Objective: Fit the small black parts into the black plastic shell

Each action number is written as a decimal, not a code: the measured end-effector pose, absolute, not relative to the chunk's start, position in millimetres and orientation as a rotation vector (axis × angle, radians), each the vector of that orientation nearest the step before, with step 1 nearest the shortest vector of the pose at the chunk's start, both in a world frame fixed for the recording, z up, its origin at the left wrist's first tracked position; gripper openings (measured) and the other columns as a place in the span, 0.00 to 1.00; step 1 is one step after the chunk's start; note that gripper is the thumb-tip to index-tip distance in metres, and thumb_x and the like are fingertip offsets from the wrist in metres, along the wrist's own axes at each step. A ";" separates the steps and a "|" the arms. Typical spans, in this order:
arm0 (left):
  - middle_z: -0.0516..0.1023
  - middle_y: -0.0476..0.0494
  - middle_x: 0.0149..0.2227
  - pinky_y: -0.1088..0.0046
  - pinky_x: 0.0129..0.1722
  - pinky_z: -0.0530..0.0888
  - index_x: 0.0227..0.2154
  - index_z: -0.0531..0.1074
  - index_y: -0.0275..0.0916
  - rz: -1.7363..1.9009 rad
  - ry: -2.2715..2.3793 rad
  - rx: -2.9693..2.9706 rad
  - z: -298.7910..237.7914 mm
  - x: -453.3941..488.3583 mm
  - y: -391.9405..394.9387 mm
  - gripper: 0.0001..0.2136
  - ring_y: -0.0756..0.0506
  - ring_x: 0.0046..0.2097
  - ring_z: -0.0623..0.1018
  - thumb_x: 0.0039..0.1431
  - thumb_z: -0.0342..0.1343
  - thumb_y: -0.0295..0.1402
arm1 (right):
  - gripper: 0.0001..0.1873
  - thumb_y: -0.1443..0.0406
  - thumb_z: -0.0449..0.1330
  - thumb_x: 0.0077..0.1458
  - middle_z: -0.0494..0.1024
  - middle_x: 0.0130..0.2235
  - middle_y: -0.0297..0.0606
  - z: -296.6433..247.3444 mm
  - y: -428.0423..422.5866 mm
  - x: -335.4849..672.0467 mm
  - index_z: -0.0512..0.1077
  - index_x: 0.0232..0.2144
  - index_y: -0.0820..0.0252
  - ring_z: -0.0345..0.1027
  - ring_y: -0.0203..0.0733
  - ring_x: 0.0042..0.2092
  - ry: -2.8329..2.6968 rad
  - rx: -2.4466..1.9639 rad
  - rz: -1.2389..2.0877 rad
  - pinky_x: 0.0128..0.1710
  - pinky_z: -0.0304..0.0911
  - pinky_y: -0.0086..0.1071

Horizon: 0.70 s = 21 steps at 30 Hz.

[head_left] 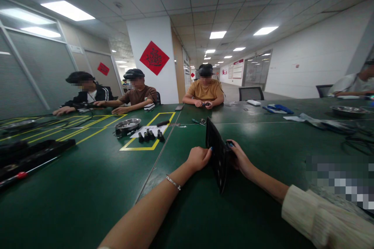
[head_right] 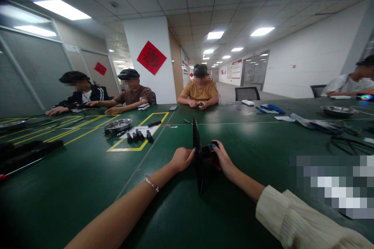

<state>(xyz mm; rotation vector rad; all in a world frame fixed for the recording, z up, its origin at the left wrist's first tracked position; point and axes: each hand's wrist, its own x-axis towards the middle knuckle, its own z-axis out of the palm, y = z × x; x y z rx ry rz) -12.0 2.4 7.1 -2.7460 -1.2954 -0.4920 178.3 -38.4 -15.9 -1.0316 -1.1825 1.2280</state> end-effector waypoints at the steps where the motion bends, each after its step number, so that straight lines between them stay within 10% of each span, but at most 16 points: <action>1: 0.72 0.42 0.23 0.74 0.28 0.60 0.23 0.70 0.36 -0.494 -1.297 -2.745 6.7 -11.9 2.7 0.31 0.47 0.28 0.72 0.61 0.23 0.44 | 0.27 0.49 0.49 0.50 0.65 0.23 0.29 -16.3 -38.3 178.3 0.52 0.50 0.51 0.56 0.30 0.16 -1.182 -1.031 1.229 0.10 0.44 0.19; 21: 0.71 0.46 0.26 0.76 0.29 0.61 0.31 0.65 0.39 -0.563 -1.256 -2.761 12.2 -11.8 -2.3 0.20 0.48 0.30 0.72 0.61 0.30 0.41 | 0.27 0.49 0.50 0.49 0.65 0.24 0.29 -10.7 -42.3 174.8 0.53 0.49 0.51 0.57 0.30 0.17 -1.160 -1.032 1.212 0.10 0.43 0.19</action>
